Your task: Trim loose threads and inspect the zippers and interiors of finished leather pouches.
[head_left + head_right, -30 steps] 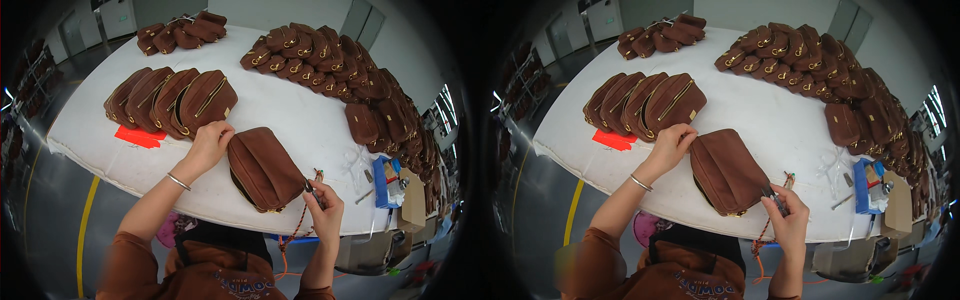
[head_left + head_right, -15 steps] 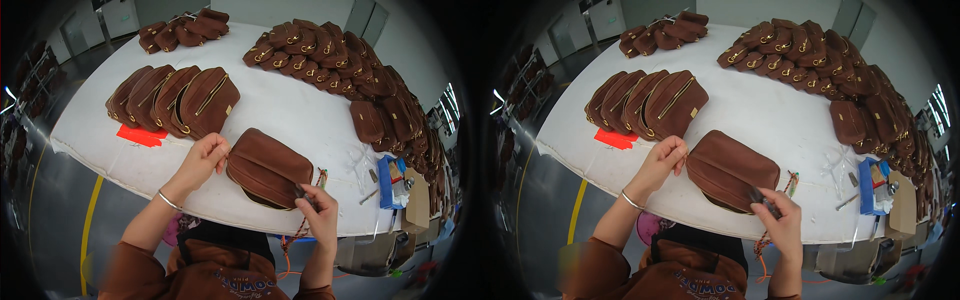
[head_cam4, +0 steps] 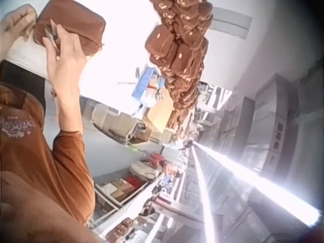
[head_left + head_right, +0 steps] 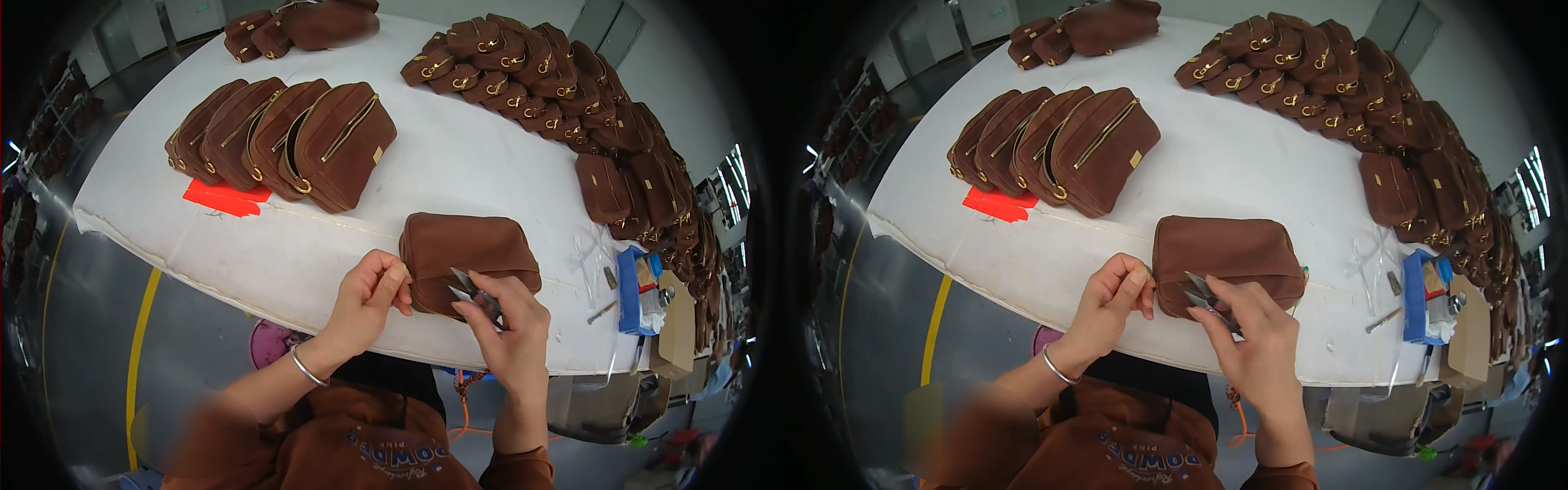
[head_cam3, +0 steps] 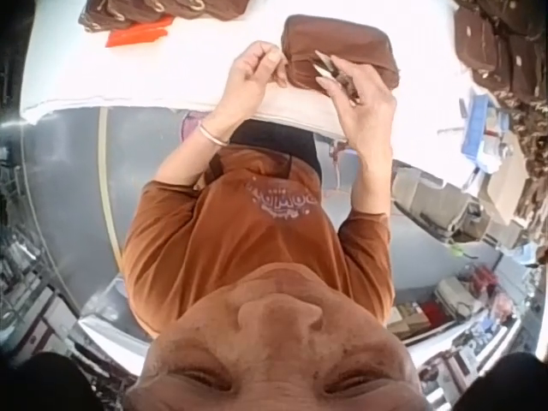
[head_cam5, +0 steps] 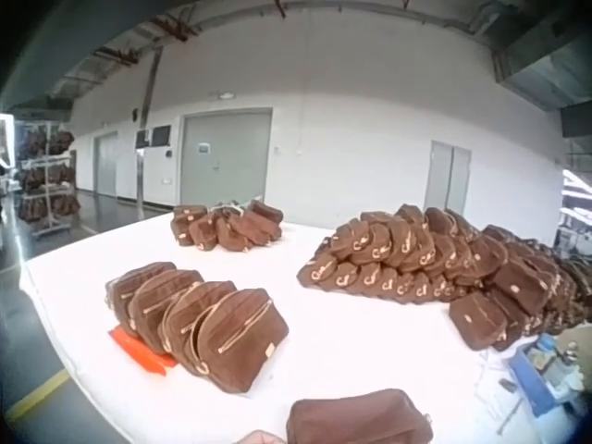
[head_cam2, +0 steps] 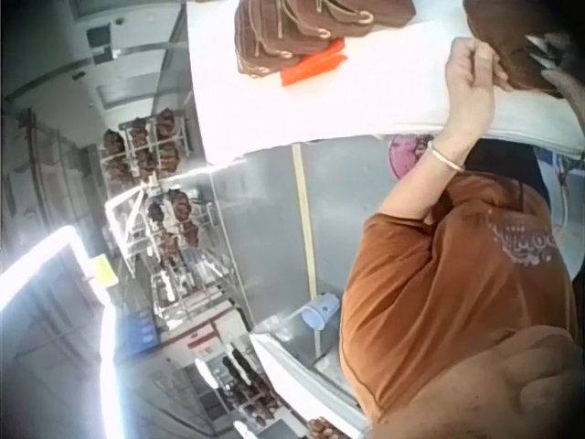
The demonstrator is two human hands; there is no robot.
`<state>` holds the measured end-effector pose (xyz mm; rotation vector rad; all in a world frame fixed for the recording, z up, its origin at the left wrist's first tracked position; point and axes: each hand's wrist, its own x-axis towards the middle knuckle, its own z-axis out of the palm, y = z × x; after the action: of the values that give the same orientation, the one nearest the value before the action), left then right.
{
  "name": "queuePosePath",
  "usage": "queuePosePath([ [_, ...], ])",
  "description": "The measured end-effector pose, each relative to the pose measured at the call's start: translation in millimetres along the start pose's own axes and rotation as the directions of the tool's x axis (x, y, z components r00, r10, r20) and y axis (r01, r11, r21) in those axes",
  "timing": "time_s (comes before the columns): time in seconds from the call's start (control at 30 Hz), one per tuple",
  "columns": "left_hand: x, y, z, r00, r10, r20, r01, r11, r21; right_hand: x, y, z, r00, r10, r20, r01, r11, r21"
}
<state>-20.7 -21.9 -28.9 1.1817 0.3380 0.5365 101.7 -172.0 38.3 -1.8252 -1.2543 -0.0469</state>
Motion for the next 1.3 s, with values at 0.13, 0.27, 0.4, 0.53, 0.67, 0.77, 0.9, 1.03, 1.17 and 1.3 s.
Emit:
queuePosePath([
  [0.13, -5, -7, 5, 0.996, 0.066, -0.061, -0.065, 0.997, 0.028, 7, -2, 2, 0.994, -0.095, 0.059, 0.103, 0.985, -0.135],
  [0.27, -7, -12, 6, 0.991, 0.077, -0.105, -0.076, 0.997, 0.017, 16, -7, 0, 0.966, -0.208, 0.153, 0.241, 0.938, -0.249],
  [0.4, -6, -12, 8, 0.988, 0.124, -0.093, -0.118, 0.991, 0.061, 26, -10, 0, 0.909, -0.308, 0.282, 0.39, 0.866, -0.312],
  [0.53, -5, -14, 9, 0.983, 0.141, -0.113, -0.136, 0.989, 0.053, 37, -11, 4, 0.87, -0.345, 0.352, 0.459, 0.827, -0.324],
  [0.67, -5, -15, 8, 0.979, 0.151, -0.137, -0.143, 0.988, 0.066, 48, -15, 3, 0.817, -0.346, 0.462, 0.523, 0.781, -0.341],
  [0.77, -5, -15, 8, 0.982, 0.128, -0.138, -0.119, 0.99, 0.071, 54, -17, 4, 0.782, -0.344, 0.519, 0.556, 0.762, -0.332],
  [0.9, -5, -15, 7, 0.981, 0.129, -0.142, -0.12, 0.99, 0.071, 61, -19, 6, 0.742, -0.354, 0.569, 0.595, 0.739, -0.316],
  [1.03, -4, -16, 8, 0.977, 0.139, -0.159, -0.133, 0.99, 0.052, 67, -24, 6, 0.71, -0.302, 0.636, 0.613, 0.709, -0.348],
  [1.17, -4, -19, 8, 0.973, 0.15, -0.178, -0.144, 0.989, 0.043, 70, -31, 8, 0.684, -0.325, 0.653, 0.643, 0.692, -0.328],
  [1.3, -3, -19, 9, 0.972, 0.158, -0.176, -0.154, 0.987, 0.037, 76, -38, 8, 0.637, -0.337, 0.694, 0.684, 0.661, -0.308],
])
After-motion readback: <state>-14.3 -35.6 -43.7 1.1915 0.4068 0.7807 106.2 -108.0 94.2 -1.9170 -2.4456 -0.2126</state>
